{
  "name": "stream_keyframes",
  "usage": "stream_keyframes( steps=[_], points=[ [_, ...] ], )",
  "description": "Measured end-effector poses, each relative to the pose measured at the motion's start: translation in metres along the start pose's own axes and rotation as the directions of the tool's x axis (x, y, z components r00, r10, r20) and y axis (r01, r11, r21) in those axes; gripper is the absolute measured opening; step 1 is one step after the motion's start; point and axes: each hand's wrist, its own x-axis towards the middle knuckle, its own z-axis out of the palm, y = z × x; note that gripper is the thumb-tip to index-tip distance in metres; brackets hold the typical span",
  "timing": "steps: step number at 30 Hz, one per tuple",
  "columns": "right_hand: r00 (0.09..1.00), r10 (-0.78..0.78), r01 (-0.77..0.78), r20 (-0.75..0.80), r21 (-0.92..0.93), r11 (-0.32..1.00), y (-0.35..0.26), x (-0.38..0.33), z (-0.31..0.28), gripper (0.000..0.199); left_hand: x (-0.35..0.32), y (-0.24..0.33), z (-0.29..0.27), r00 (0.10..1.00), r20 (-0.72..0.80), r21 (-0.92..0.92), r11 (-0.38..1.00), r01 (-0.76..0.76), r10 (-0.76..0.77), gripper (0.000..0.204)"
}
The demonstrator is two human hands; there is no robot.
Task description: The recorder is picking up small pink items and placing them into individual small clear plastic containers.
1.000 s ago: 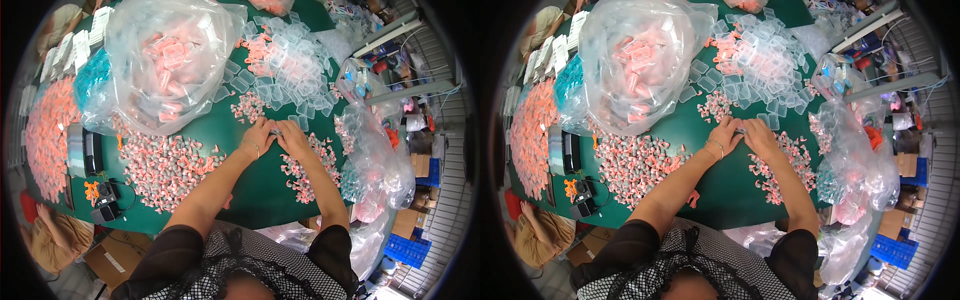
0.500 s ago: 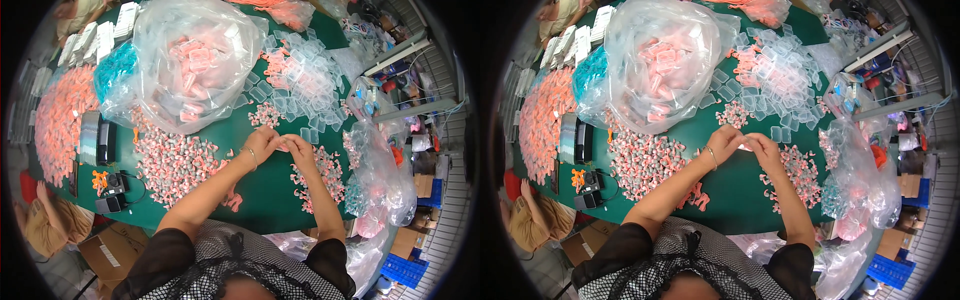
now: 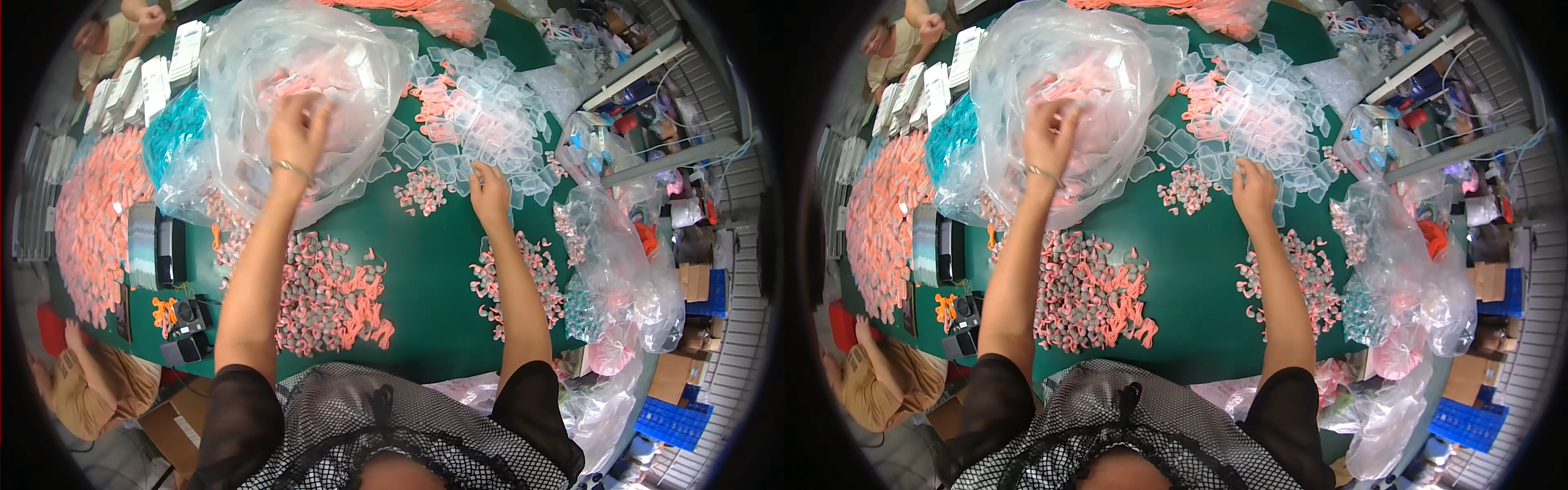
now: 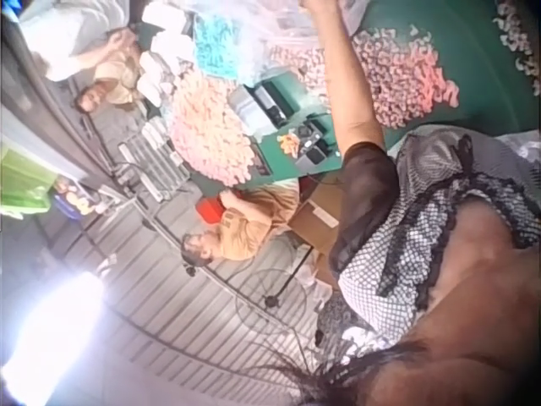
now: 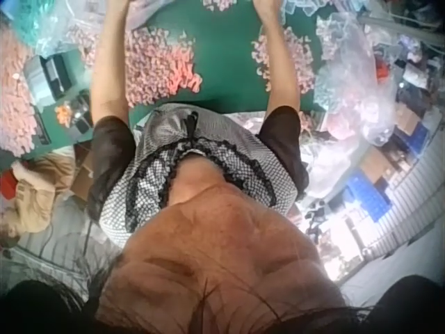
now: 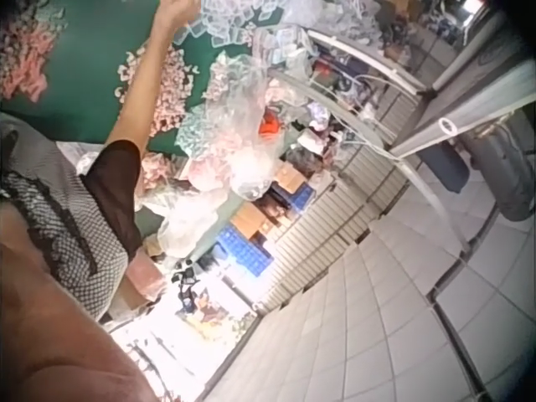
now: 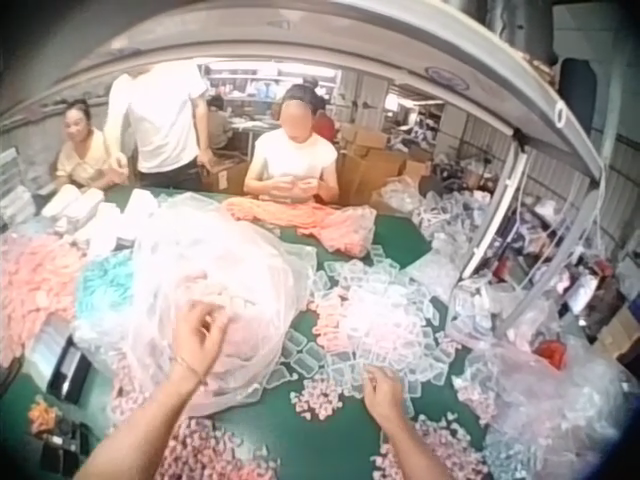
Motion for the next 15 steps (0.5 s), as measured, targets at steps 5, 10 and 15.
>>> stream_keyframes(
  steps=[5, 10, 15],
  points=[
    [0.993, -0.116, 0.112, -0.001, -0.223, 0.968, -0.014, -0.001, 0.021, 0.026, 0.045, -0.078, 0.000, 0.999, 0.029, 0.334, 0.942, -0.027, 0.018, 0.029],
    [0.988, -0.137, 0.149, 0.065, -0.250, 0.957, -0.021, -0.007, 0.011, 0.023, 0.030, -0.058, 0.006, 0.994, 0.089, 0.540, 0.836, -0.097, 0.057, 0.031],
    [0.938, -0.331, 0.327, -0.104, -0.058, 0.943, 0.011, -0.012, 0.007, 0.014, -0.032, 0.026, 0.016, 0.929, 0.091, -0.048, 0.934, -0.355, 0.358, 0.025]
  ],
)
